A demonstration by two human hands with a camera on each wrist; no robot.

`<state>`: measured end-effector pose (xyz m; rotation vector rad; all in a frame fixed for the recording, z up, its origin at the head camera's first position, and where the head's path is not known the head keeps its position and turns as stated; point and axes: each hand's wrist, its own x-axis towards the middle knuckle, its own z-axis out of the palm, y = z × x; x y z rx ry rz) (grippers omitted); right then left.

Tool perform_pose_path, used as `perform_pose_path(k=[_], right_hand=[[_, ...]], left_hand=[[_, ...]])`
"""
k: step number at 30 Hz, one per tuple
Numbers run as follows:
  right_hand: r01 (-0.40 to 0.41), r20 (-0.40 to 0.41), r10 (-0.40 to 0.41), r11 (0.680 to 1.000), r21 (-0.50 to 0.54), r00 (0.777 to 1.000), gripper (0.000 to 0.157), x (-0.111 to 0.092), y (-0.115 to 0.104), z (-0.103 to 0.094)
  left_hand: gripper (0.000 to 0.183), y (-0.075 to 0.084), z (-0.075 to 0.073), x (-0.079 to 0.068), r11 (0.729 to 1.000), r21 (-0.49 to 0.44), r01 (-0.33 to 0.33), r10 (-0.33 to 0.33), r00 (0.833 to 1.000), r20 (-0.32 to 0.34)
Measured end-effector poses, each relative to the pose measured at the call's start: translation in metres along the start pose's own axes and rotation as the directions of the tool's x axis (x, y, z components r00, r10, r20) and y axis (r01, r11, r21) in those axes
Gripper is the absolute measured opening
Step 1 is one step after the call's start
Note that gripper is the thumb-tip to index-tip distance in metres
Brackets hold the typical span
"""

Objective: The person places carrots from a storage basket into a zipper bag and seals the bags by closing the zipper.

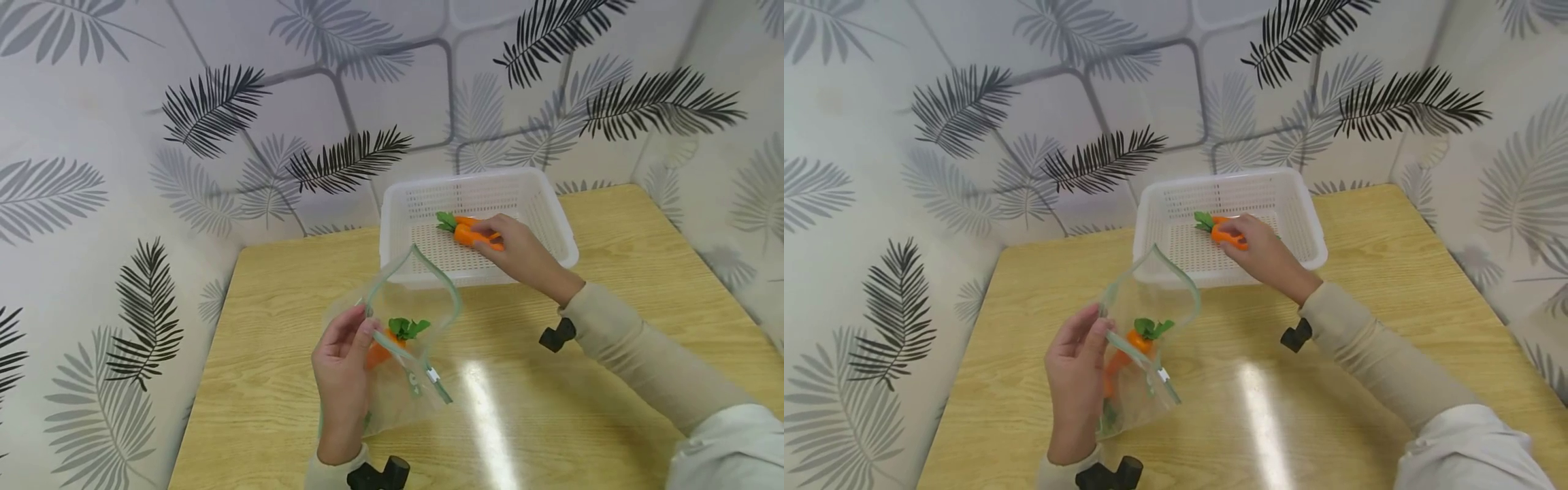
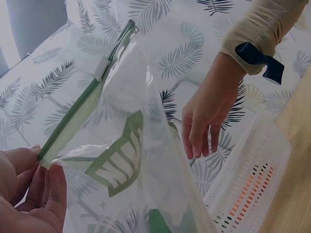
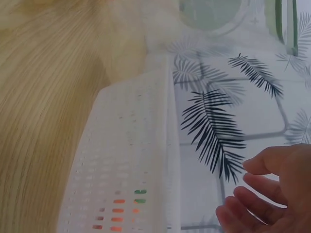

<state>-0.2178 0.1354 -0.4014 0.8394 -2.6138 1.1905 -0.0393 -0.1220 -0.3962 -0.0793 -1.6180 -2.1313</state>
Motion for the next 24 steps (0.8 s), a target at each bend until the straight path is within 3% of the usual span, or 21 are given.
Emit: perform_pose_path(k=[8, 14, 24], right_hand=[[-0.095, 0.083, 0.100, 0.993, -0.071, 0.992, 0.034, 0.008, 0.028, 0.001], [-0.137, 0.165, 0.148, 0.988, -0.076, 0.975, 0.036, 0.019, 0.039, 0.009], [-0.100, 0.270, 0.146, 0.979, -0.176, 0.952, 0.041, 0.045, 0.046, 0.018]], left_hand=[[0.026, 0.002, -0.001, 0.001, 0.999, -0.045, 0.001, -0.001, 1.000, 0.000], [0.026, 0.001, -0.001, -0.003, 0.999, -0.026, 0.035, -0.035, 0.999, 0.001], [0.025, -0.004, -0.004, -0.007, 1.000, -0.021, 0.019, -0.018, 0.999, 0.031]])
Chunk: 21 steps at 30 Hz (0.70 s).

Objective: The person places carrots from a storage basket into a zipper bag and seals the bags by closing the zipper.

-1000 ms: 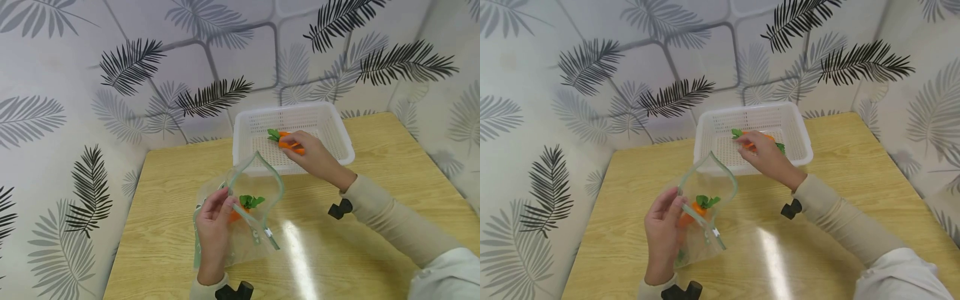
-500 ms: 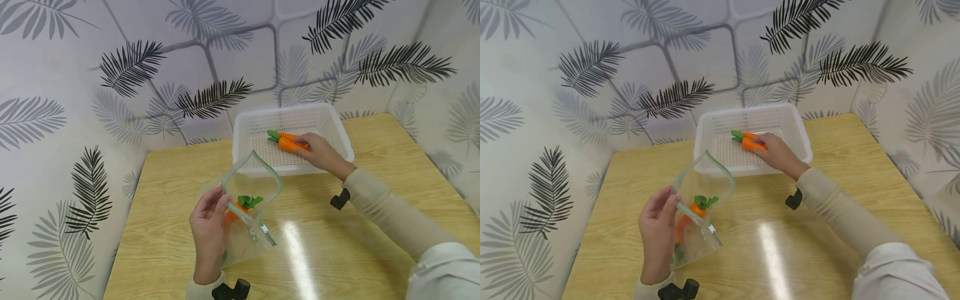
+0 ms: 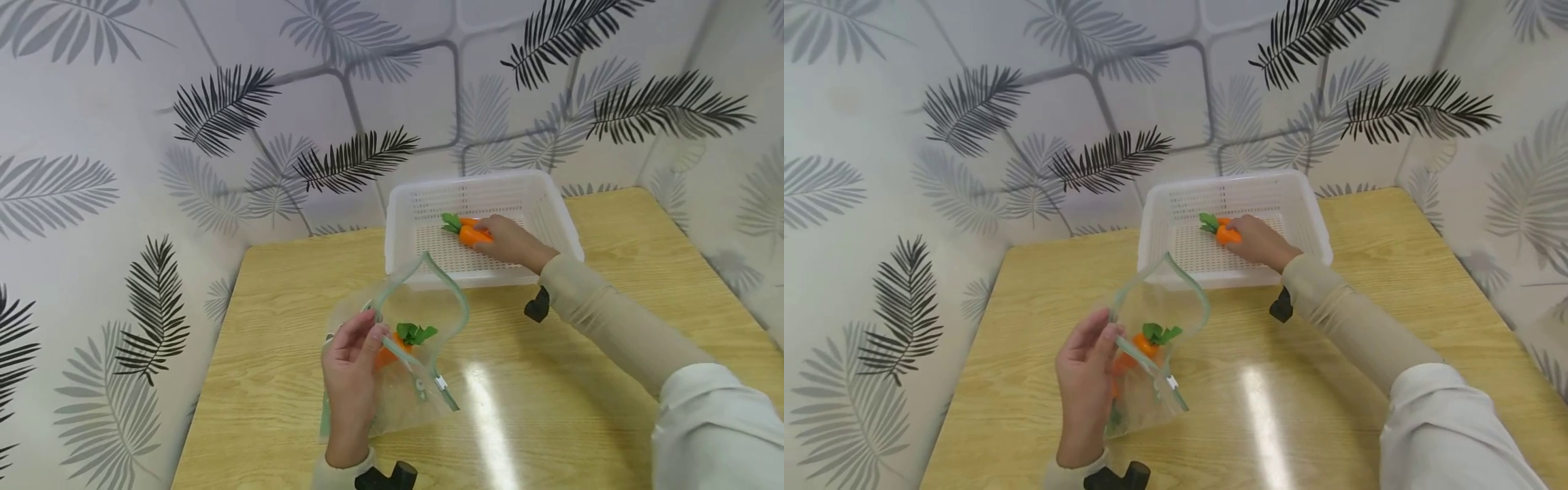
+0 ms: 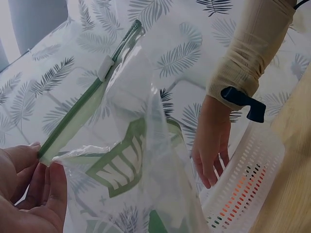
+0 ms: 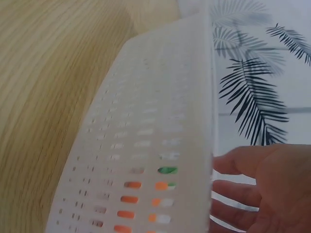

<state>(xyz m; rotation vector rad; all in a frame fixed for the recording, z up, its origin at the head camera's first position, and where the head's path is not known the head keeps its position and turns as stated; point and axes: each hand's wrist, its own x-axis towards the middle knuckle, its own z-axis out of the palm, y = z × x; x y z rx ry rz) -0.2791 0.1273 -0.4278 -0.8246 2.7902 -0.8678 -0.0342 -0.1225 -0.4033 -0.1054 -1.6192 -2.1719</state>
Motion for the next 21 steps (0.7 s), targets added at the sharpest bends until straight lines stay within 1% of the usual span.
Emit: perform_pose_path(k=[3, 6, 9, 14, 21], right_hand=[[-0.069, 0.024, 0.070, 0.997, -0.015, 0.997, 0.042, 0.005, 0.006, -0.002], [-0.146, 0.029, 0.147, 0.989, -0.038, 0.989, 0.042, 0.008, 0.017, -0.003], [-0.196, 0.028, 0.198, 0.979, -0.062, 0.980, 0.042, 0.008, 0.031, -0.004], [-0.241, 0.054, 0.245, 0.967, -0.078, 0.968, 0.045, 0.009, 0.049, -0.004], [-0.305, 0.113, 0.311, 0.950, -0.063, 0.944, 0.053, 0.009, 0.064, -0.004]], left_hand=[[0.026, 0.000, -0.001, 0.000, 1.000, 0.001, 0.000, 0.000, 1.000, 0.006], [0.026, 0.000, -0.003, -0.001, 1.000, 0.010, 0.004, -0.004, 1.000, 0.007], [0.026, 0.000, -0.002, -0.001, 1.000, 0.011, 0.009, -0.009, 1.000, 0.009], [0.026, -0.001, -0.002, -0.001, 1.000, 0.008, 0.016, -0.016, 1.000, 0.011], [0.027, -0.003, 0.001, 0.000, 1.000, 0.009, 0.023, -0.023, 1.000, 0.008]])
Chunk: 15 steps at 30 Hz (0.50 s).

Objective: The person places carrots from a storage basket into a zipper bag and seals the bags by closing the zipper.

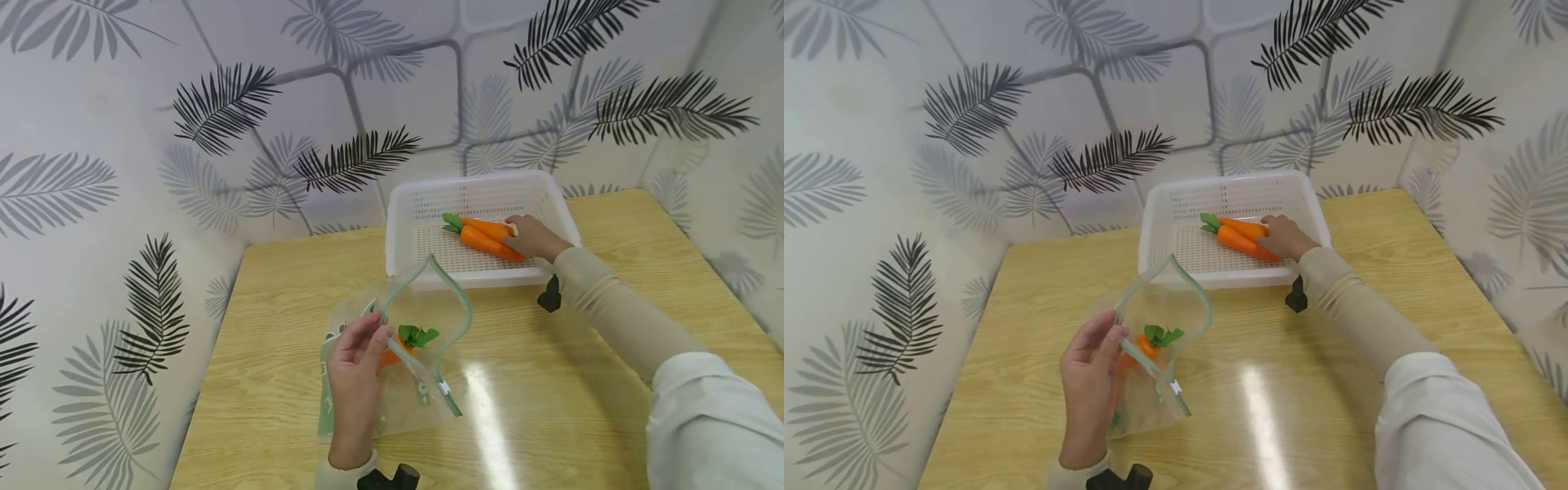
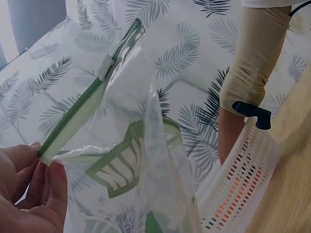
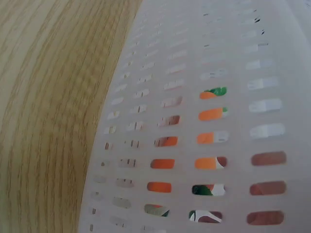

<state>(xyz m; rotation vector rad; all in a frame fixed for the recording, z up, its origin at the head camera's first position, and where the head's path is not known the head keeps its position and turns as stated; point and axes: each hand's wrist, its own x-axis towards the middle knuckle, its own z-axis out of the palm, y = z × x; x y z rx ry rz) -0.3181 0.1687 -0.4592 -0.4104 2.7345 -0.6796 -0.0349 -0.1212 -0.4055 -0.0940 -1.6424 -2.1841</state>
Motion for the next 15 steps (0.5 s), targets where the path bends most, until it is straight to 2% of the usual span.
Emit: perform_pose_path(k=[15], right_hand=[[0.038, -0.030, -0.038, 0.999, 0.020, 0.999, 0.046, 0.020, 0.011, 0.010]], left_hand=[[0.025, -0.002, 0.002, -0.001, 1.000, 0.014, -0.027, 0.026, 0.999, 0.023]])
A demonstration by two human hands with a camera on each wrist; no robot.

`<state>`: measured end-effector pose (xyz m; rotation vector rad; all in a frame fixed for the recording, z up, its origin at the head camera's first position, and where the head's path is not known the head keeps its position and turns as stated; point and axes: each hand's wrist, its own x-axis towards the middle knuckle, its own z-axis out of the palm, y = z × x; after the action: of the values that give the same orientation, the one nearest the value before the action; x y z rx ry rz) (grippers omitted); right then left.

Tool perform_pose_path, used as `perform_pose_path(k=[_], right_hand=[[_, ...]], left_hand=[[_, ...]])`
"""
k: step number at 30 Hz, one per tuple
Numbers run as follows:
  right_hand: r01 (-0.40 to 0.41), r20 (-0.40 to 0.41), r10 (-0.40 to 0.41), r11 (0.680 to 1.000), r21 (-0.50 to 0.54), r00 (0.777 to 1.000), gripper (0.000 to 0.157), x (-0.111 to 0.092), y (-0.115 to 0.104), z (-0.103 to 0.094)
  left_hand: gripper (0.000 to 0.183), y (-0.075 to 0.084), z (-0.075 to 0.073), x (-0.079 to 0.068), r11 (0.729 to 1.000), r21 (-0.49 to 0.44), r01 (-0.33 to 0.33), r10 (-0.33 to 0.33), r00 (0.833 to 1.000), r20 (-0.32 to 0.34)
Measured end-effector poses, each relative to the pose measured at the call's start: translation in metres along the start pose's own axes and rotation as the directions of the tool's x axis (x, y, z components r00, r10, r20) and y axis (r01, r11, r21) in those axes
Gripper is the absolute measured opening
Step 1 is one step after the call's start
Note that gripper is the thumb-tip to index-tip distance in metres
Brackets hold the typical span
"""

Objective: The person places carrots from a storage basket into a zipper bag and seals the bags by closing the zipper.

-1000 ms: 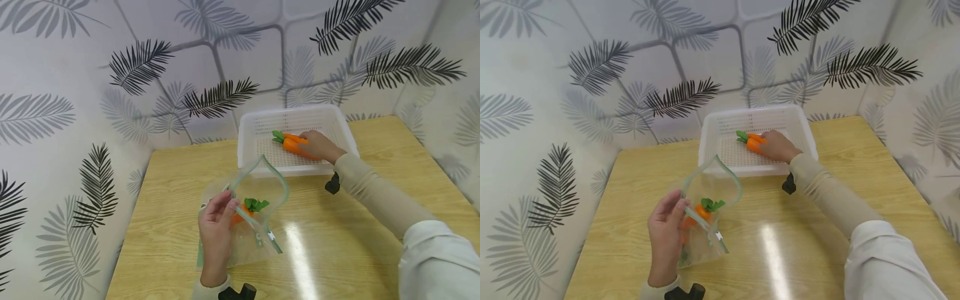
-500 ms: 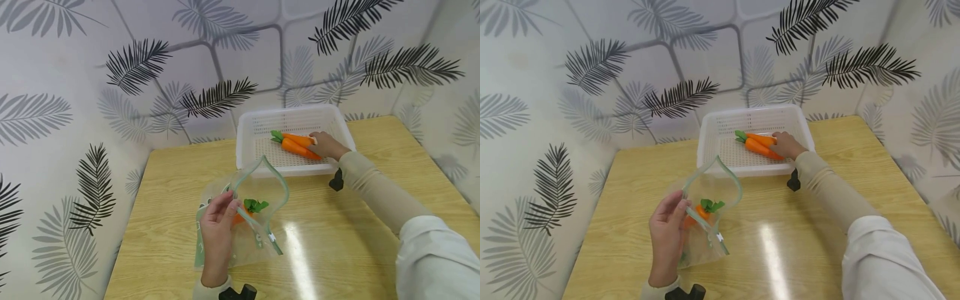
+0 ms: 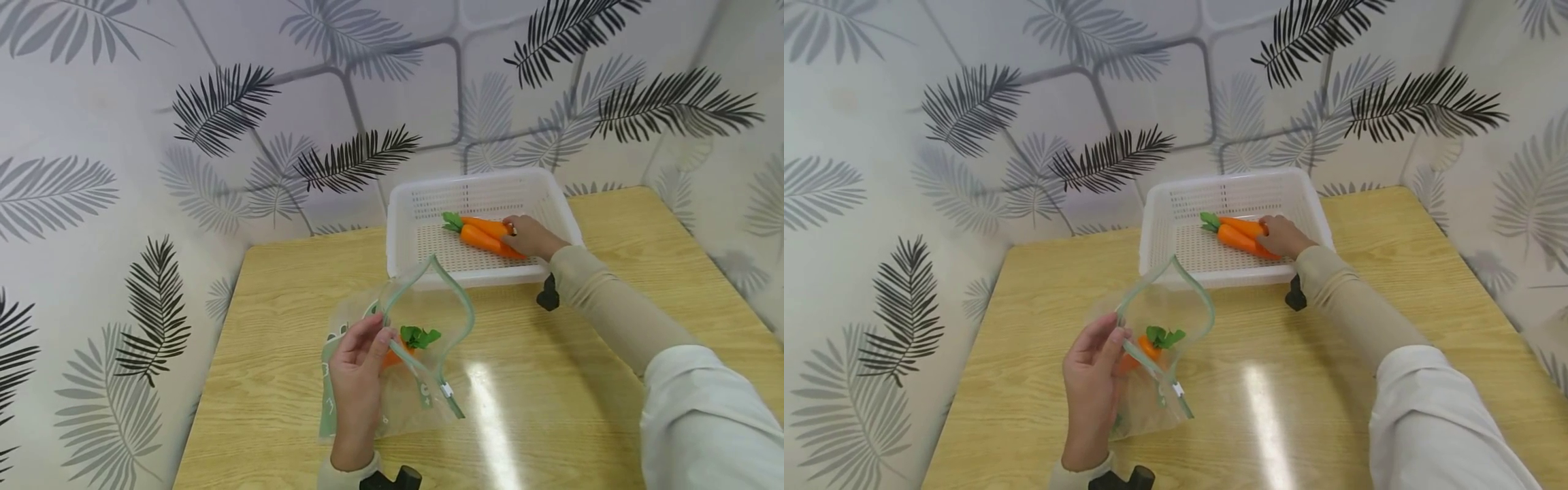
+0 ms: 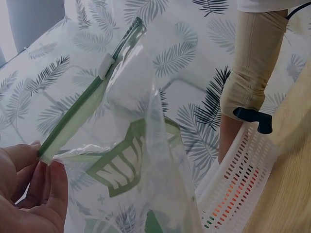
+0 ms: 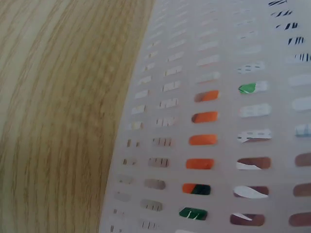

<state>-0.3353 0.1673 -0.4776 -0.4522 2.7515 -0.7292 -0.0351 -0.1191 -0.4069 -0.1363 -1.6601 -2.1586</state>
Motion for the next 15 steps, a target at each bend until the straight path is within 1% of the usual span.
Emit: perform_pose_path(k=[4, 8, 11, 15], right_hand=[[-0.002, -0.004, 0.002, 1.000, 0.004, 1.000, 0.049, 0.0007, 0.0003, 0.0020], [-0.033, 0.017, 0.033, 0.999, -0.018, 0.999, 0.053, -0.0011, -0.0011, 0.0038], [-0.044, 0.022, 0.044, 0.999, -0.018, 0.999, 0.047, -0.0024, -0.0025, 0.0053], [-0.039, 0.009, 0.039, 0.999, -0.007, 0.999, 0.038, -0.0029, -0.0023, 0.0072]], left_hand=[[0.025, 0.0000, 0.0003, 0.0000, 1.000, -0.003, -0.001, 0.001, 1.000, 0.000], [0.025, -0.0004, 0.0001, 0.0000, 1.000, -0.010, 0.009, -0.009, 1.000, 0.004], [0.025, -0.0009, -0.0002, -0.0004, 1.000, -0.013, 0.014, -0.014, 1.000, 0.005], [0.025, -0.0023, -0.0004, -0.0006, 1.000, -0.011, 0.012, -0.012, 1.000, 0.006]])
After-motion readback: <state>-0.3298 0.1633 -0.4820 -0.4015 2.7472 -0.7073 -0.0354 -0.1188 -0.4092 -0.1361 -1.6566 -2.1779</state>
